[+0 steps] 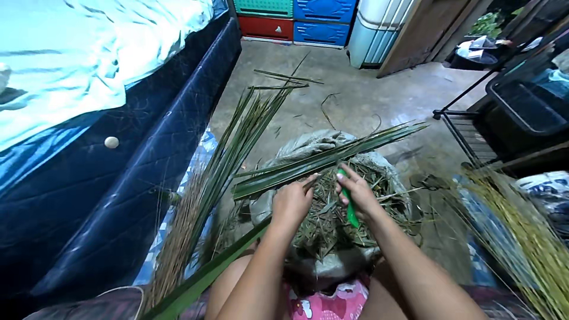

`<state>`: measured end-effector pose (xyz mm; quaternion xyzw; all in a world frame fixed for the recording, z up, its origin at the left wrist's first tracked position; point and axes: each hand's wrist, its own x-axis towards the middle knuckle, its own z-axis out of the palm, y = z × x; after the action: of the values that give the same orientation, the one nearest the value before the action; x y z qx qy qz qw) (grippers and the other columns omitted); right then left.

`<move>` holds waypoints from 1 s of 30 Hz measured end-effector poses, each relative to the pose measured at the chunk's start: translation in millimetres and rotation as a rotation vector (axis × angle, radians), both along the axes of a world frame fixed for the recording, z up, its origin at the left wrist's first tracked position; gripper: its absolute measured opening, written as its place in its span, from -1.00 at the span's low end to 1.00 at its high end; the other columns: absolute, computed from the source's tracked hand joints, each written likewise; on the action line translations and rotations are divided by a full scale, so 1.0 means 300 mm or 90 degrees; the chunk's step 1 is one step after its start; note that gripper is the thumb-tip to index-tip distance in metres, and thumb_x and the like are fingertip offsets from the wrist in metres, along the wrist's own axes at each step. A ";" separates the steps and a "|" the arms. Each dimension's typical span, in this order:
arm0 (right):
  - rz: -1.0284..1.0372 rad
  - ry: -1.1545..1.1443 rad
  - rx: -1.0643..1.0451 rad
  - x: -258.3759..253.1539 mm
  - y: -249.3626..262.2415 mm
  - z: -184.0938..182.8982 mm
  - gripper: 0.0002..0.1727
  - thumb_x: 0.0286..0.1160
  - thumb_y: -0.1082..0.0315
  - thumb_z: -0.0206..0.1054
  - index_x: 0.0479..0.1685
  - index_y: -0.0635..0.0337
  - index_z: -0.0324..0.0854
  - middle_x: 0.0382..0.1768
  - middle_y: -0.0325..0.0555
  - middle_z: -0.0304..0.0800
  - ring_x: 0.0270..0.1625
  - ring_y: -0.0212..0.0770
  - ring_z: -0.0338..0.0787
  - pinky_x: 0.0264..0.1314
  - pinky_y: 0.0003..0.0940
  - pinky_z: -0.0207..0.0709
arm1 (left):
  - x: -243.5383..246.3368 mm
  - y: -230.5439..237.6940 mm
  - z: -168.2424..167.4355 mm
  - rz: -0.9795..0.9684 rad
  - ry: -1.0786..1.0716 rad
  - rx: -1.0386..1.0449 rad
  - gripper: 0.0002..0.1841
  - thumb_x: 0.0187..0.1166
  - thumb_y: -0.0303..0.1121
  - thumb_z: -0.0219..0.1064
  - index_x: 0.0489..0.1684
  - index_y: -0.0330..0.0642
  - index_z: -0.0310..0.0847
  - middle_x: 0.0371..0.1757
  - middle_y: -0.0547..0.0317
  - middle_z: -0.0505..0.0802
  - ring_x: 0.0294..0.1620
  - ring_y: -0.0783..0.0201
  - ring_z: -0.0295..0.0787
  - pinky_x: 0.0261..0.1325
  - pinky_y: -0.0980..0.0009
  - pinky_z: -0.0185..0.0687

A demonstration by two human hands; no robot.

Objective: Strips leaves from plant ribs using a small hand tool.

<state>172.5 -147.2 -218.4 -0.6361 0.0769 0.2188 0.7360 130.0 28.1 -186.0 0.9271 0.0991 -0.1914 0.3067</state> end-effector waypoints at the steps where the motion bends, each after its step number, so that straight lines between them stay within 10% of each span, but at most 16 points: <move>1: -0.046 -0.002 0.001 0.018 -0.013 0.004 -0.38 0.93 0.35 -0.04 0.92 0.11 -0.06 -0.54 -0.23 0.50 -0.74 -0.43 0.42 -0.75 -0.56 0.37 | -0.002 -0.005 0.003 0.005 -0.004 0.004 -0.53 0.88 -0.12 0.02 0.74 0.53 0.38 0.42 0.07 0.80 0.45 -0.04 0.71 0.46 -0.17 0.49; 8: 0.164 0.017 0.012 -0.082 0.021 0.016 -0.30 0.87 0.38 0.01 0.94 0.13 -0.16 -0.49 -0.23 0.57 -0.72 -0.42 0.47 -0.71 -0.55 0.45 | -0.003 -0.012 0.009 0.008 -0.018 0.015 -0.53 0.87 -0.13 0.02 0.73 0.45 0.41 0.46 0.09 0.78 0.49 -0.01 0.68 0.50 -0.15 0.46; 12: 0.071 -0.013 0.012 -0.043 0.009 -0.003 -0.35 0.89 0.38 0.00 0.92 0.14 -0.06 -0.53 -0.23 0.56 -0.73 -0.43 0.46 -0.72 -0.55 0.42 | 0.000 0.008 -0.005 -0.010 -0.001 -0.020 -0.54 0.91 -0.10 -0.04 0.73 0.40 0.42 0.45 0.08 0.79 0.48 -0.05 0.69 0.51 -0.18 0.45; 16: -0.069 -0.016 0.016 0.062 -0.070 -0.009 -0.41 0.95 0.32 -0.07 0.90 0.07 -0.04 -0.50 -0.24 0.49 -0.72 -0.44 0.41 -0.74 -0.57 0.36 | 0.007 0.042 -0.041 -0.011 0.011 -0.083 -0.53 0.91 -0.04 -0.05 0.62 0.10 0.57 0.05 -0.02 0.90 0.11 -0.01 0.83 0.35 -0.10 0.56; 21: 0.206 -0.011 0.008 -0.043 -0.011 0.015 -0.29 0.84 0.36 0.01 0.95 0.09 -0.13 -0.47 -0.25 0.58 -0.71 -0.44 0.47 -0.70 -0.55 0.43 | 0.015 0.065 -0.049 -0.013 0.019 -0.143 -0.51 0.92 -0.04 -0.07 0.52 -0.07 0.63 -0.04 -0.05 0.88 -0.03 0.03 0.82 0.25 -0.06 0.61; 30: 0.206 -0.047 -0.032 -0.026 -0.014 0.010 -0.33 0.80 0.40 0.14 0.90 0.08 0.09 -0.35 -0.18 0.65 -0.68 -0.41 0.54 -0.70 -0.55 0.48 | 0.017 0.065 -0.046 -0.025 0.008 -0.174 -0.52 0.92 -0.04 -0.08 0.39 -0.12 0.67 -0.29 0.06 0.81 -0.30 0.14 0.72 0.00 0.06 0.63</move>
<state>164.7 -151.3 -215.4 -0.6656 -0.0483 0.3094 0.6774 134.9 47.6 -199.9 0.8773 0.0557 -0.2148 0.4256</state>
